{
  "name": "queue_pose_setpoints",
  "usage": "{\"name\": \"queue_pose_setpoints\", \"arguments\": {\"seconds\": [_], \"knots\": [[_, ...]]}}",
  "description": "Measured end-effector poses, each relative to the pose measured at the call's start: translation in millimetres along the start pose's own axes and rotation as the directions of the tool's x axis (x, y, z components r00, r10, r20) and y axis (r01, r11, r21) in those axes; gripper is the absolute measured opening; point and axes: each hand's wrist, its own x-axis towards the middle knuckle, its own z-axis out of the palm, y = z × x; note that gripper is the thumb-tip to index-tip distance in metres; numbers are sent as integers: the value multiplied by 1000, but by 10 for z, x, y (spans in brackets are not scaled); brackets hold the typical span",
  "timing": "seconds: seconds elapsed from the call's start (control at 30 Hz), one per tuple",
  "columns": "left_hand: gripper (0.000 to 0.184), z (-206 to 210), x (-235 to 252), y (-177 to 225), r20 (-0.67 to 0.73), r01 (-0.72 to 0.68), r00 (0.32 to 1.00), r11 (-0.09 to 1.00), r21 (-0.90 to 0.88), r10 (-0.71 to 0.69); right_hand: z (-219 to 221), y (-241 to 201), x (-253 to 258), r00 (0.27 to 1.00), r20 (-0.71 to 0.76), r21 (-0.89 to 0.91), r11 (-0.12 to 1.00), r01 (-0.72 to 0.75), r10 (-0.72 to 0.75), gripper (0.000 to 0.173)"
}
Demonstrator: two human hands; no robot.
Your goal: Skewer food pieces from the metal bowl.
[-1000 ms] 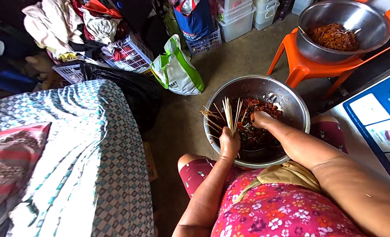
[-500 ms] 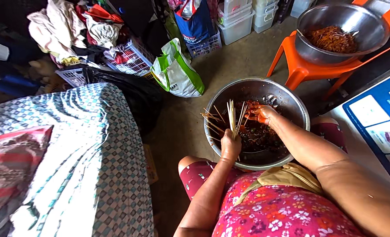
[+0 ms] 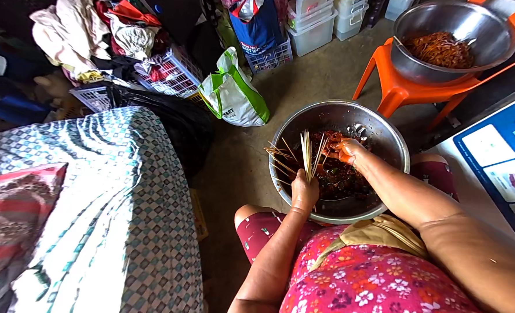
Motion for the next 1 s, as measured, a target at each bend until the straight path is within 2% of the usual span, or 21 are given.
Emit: {"name": "queue_pose_setpoints", "arguments": {"seconds": [0.13,0.43,0.67,0.8,0.9,1.0], "knots": [[26,14,0,-31,-26,-29,999,999,-39,28,42,3,-44,999,-7,42,999,-35,36,27],[26,20,-4,-33,-48,-20,999,998,-58,17,48,85,-96,989,119,-138,988,-68,85,15],[26,13,-1,-20,-71,17,997,998,-68,-22,158,240,-237,957,234,-269,958,-104,170,24],[24,12,5,-30,-91,10,996,997,-75,-16,124,207,-212,926,306,-326,938,-118,223,23],[24,10,11,-38,-100,13,995,995,-96,-22,7,147,-126,945,284,-447,894,-21,164,27],[24,14,19,-47,-106,26,994,994,-105,-37,-108,152,73,989,146,-656,745,120,-30,26]]}}
